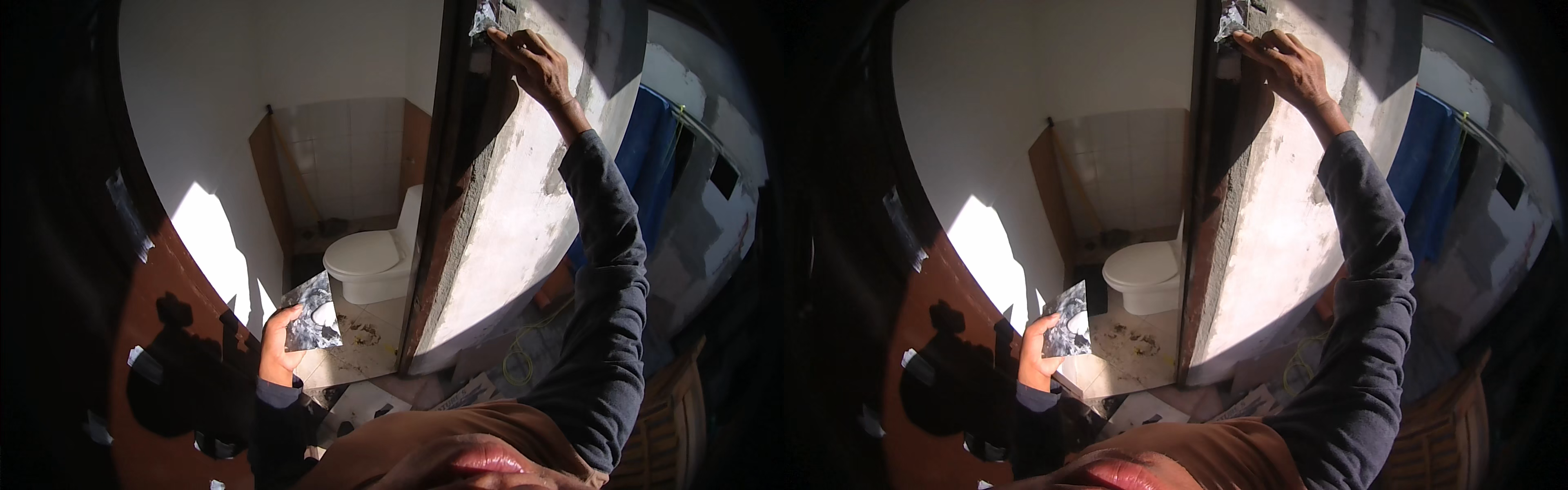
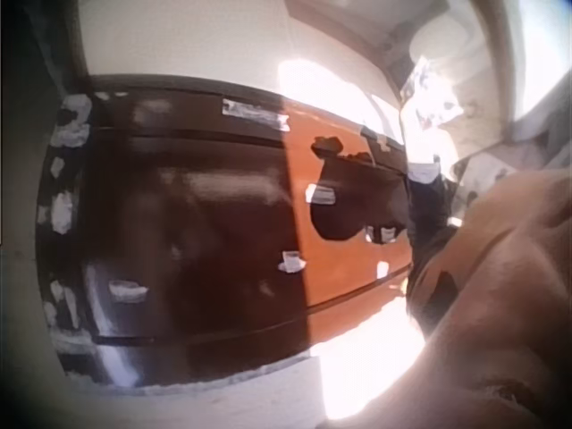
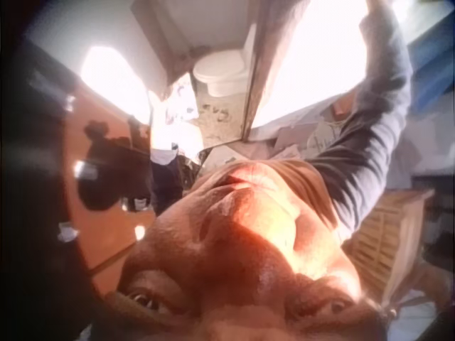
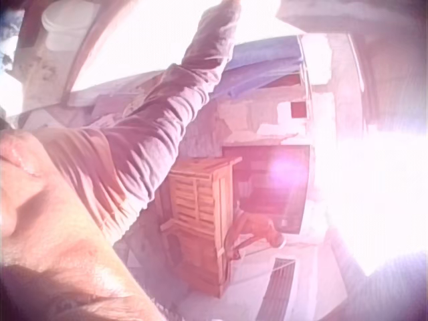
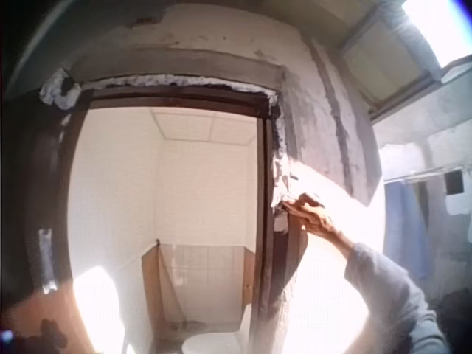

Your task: The person applies white wall compound to a wall using a putty knife and hawk. They repeatedly scoop compound from the hawk and spread it along the wall surface, smoothing the application.

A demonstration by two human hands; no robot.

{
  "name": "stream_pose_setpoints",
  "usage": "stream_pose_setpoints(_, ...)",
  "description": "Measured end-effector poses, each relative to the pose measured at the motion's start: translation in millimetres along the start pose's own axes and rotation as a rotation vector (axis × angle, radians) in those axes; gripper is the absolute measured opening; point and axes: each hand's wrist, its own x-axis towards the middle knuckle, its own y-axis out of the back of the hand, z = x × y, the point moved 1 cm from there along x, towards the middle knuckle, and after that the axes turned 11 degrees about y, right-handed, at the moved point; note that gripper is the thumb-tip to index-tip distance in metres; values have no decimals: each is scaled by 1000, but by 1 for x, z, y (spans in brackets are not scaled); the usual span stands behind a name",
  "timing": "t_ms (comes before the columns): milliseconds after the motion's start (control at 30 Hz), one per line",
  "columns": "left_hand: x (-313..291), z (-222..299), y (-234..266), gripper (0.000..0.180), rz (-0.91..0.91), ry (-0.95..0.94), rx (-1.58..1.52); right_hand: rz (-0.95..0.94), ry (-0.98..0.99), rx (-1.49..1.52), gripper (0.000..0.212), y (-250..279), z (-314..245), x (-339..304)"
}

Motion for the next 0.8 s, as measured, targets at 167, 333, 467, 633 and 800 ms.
stream_pose_setpoints(167,0,-5,8,18,-14,-32,-2,84,15,5,54,8,0,1)
stream_pose_setpoints(333,15,-6,7,20,-36,-48,4,110,21,27,52,9,0,13)
stream_pose_setpoints(467,18,-6,2,20,-99,-79,0,57,32,38,49,26,-2,14)
stream_pose_setpoints(633,19,-1,-11,21,-132,-104,12,121,-163,115,43,43,-19,10)
stream_pose_setpoints(800,15,8,-37,22,-198,-131,31,127,-234,-13,42,52,-55,13)
